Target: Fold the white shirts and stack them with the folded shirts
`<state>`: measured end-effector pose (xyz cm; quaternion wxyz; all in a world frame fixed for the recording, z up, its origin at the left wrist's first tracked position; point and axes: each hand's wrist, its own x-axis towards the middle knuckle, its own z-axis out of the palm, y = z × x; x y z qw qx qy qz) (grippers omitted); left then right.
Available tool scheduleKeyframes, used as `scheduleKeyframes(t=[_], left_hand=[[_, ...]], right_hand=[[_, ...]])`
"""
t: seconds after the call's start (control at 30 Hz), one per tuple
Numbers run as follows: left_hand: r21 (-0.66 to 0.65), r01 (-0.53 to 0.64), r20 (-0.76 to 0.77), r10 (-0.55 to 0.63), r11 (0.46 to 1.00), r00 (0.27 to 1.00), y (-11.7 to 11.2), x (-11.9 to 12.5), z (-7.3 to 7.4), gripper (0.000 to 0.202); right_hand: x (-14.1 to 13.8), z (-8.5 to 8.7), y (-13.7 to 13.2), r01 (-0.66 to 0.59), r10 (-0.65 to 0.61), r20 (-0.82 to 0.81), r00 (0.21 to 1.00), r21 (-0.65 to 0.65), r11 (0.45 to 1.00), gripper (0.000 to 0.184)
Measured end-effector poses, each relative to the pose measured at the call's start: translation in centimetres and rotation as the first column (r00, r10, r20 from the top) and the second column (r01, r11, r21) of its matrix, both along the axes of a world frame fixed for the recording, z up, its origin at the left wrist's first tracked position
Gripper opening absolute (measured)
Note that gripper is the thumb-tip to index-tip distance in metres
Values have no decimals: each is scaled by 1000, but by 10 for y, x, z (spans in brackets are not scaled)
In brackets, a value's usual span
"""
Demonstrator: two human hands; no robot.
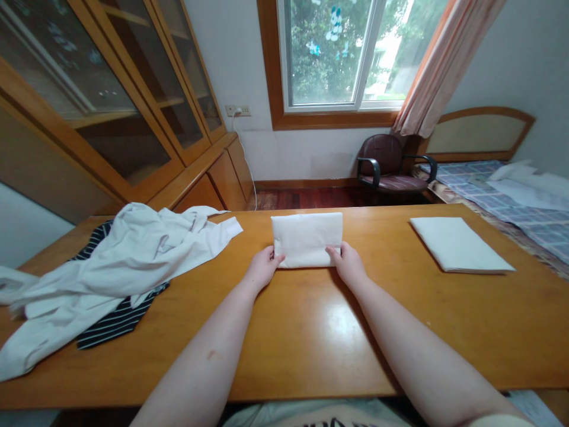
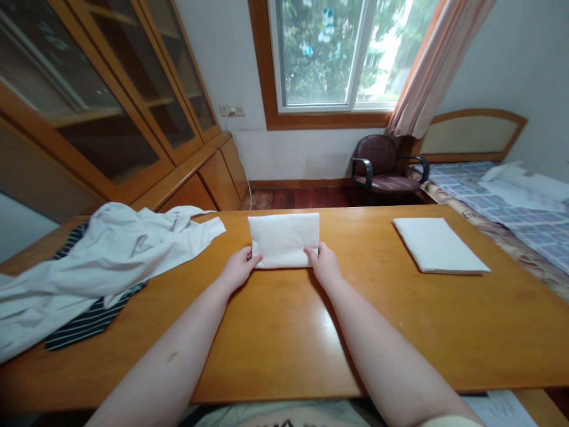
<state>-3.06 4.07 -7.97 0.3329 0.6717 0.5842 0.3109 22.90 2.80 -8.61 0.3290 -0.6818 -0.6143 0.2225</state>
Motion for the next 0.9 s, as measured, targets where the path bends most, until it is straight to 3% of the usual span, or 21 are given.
scheduleKeyframes(t=[0.13,0.3,0.43,0.57,0.9], left_hand=[[22,-35,-135,38,999,990,-4,6,4,29],[38,-94,-207,100,995,973,-7,13,7,37],[-12,-162,-226,155,987,962,-10,15,7,59],[-15,-122,-284,113,992,952,-16,20,13,52],[-48,-75,-464,44,996,885,-20,24,17,51]], right_hand=[[-2,0,0,62,-62,57,996,0,998,37],[-6,3,-3,109,-108,93,990,-6,994,62],[-7,7,-5,89,-86,90,992,-27,996,51],[-7,11,-6,66,-60,126,990,-46,997,38],[-10,13,-7,14,-1,167,986,-80,997,36]])
